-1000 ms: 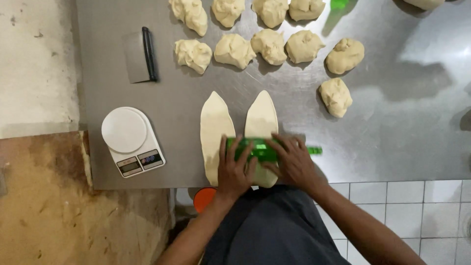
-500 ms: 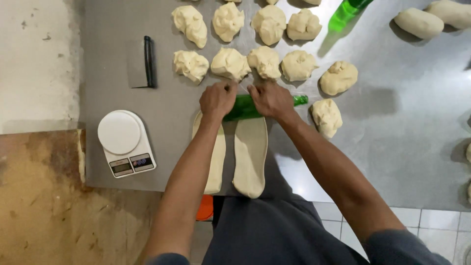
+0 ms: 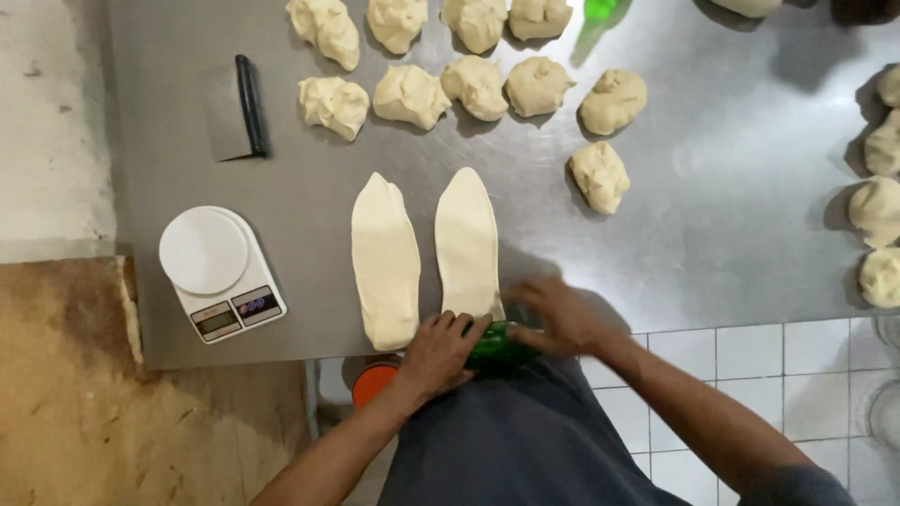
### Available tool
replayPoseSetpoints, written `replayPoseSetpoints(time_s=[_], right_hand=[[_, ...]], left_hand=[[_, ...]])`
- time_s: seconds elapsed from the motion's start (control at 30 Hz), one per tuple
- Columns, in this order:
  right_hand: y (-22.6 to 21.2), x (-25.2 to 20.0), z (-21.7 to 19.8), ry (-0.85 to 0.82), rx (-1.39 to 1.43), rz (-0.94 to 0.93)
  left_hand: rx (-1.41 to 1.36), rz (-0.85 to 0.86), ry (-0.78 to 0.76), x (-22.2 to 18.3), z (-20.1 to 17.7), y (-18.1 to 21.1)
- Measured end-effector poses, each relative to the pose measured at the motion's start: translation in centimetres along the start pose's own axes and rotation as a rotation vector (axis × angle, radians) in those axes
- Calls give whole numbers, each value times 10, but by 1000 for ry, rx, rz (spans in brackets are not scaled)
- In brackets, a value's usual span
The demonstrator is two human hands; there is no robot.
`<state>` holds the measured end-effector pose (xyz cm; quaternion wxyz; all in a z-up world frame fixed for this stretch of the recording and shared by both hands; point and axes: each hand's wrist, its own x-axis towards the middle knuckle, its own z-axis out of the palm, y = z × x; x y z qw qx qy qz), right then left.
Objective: Rolling portions of dough into flat strips using a bottle and then rolling them into shaped bread rolls.
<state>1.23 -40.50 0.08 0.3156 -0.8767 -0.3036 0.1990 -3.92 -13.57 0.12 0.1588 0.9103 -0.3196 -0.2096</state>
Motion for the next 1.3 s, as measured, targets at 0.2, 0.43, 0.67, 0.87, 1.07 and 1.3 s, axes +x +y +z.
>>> replayPoseSetpoints(time_s=[0.2, 0.43, 0.67, 0.87, 1.07, 1.3], right_hand=[[102, 52, -64, 483, -697, 323], [127, 54, -87, 340, -387, 484], [-20, 5, -55, 763, 2007, 502], [-77, -15, -29, 984, 1302, 577], [11, -21, 67, 560, -342, 241], [-8, -59, 43, 1129, 95, 419]], left_hand=[[-291, 55, 188, -18, 1, 16], [-696, -109, 389, -67, -10, 39], [-988, -377, 588, -109, 14, 19], [-1092, -370, 652, -98, 6, -5], [-746, -295, 621, -28, -49, 13], [-291, -2, 491, 87, -19, 31]])
